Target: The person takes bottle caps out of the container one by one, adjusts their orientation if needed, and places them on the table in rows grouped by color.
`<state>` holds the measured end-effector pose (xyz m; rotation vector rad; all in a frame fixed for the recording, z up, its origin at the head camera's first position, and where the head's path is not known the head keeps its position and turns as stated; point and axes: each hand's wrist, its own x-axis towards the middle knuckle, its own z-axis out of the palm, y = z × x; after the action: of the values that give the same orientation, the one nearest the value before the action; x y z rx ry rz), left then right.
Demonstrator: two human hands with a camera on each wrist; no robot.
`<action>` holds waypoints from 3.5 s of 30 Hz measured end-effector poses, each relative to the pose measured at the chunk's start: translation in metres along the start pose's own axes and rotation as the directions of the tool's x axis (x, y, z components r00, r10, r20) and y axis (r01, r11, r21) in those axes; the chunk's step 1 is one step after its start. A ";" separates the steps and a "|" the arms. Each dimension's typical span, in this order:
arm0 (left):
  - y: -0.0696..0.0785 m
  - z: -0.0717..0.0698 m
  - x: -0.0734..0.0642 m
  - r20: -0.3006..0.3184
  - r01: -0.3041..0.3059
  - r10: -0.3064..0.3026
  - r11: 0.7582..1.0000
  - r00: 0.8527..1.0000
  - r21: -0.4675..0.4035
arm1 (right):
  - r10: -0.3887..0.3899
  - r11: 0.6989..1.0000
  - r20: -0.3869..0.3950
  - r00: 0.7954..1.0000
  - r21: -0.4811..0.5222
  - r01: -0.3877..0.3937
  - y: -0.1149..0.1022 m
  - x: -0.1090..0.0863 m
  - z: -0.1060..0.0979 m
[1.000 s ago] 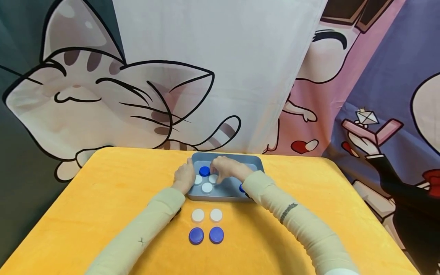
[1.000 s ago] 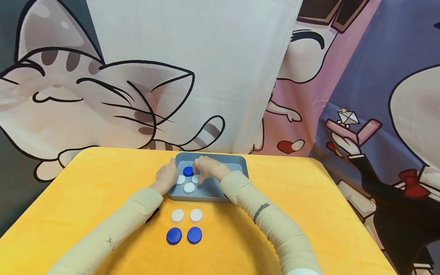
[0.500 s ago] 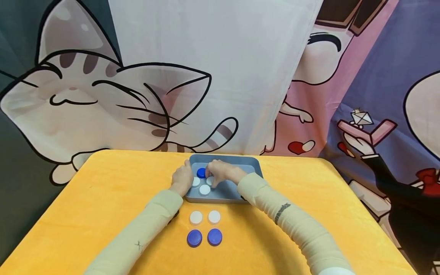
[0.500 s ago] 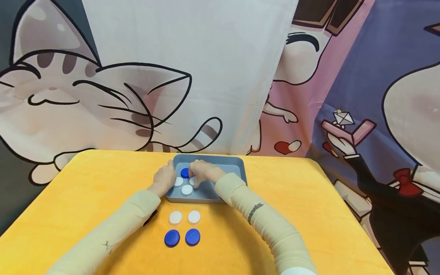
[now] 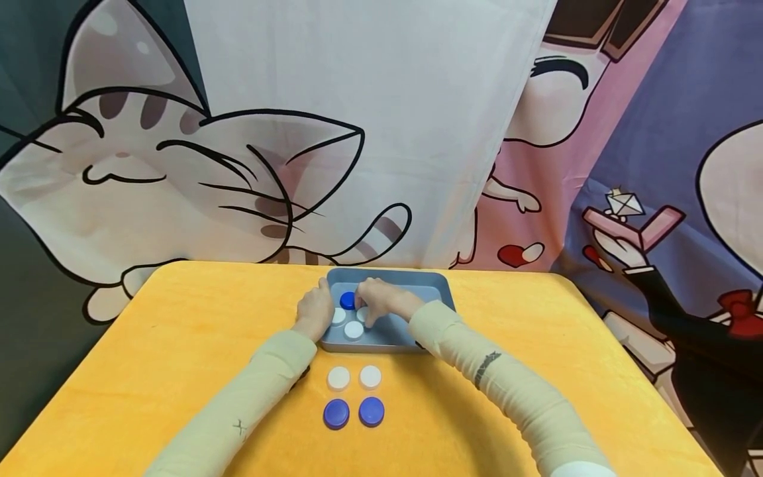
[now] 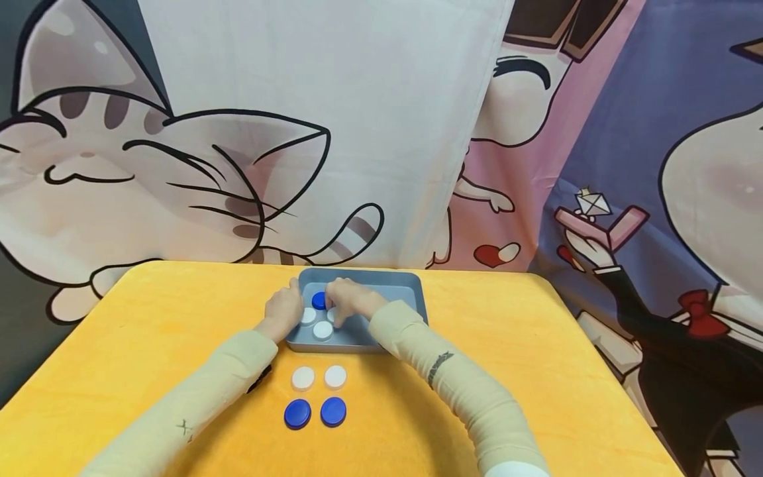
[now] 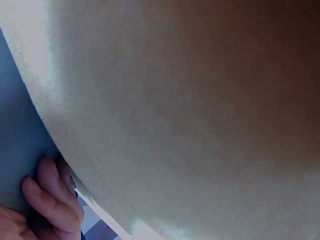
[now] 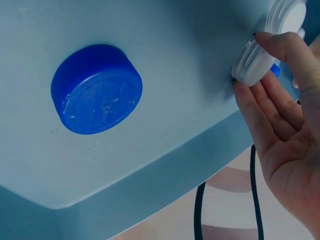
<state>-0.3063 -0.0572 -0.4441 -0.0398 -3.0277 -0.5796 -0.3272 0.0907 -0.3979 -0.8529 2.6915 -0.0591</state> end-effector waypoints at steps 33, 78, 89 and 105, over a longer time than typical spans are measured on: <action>0.000 0.001 -0.001 -0.011 -0.008 0.008 1.000 1.000 0.012 | -0.016 0.999 -0.197 0.980 0.026 0.022 0.004 -0.055 -0.038; 0.002 0.004 -0.004 -0.046 -0.006 0.007 1.000 0.999 0.024 | -0.138 0.990 -0.372 0.918 -0.014 0.143 -0.021 -0.146 0.052; 0.002 0.002 -0.004 -0.044 0.002 -0.001 1.000 0.999 0.021 | -0.111 0.992 -0.277 0.955 0.027 0.123 -0.022 -0.144 0.065; 0.001 0.002 -0.004 -0.071 -0.007 0.009 1.000 0.997 0.024 | -0.080 0.997 -0.213 0.974 -0.004 0.081 -0.022 -0.144 0.061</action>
<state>-0.3029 -0.0559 -0.4460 -0.0300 -2.9639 -0.5330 -0.1847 0.1576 -0.4120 -1.0073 2.8510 -0.1852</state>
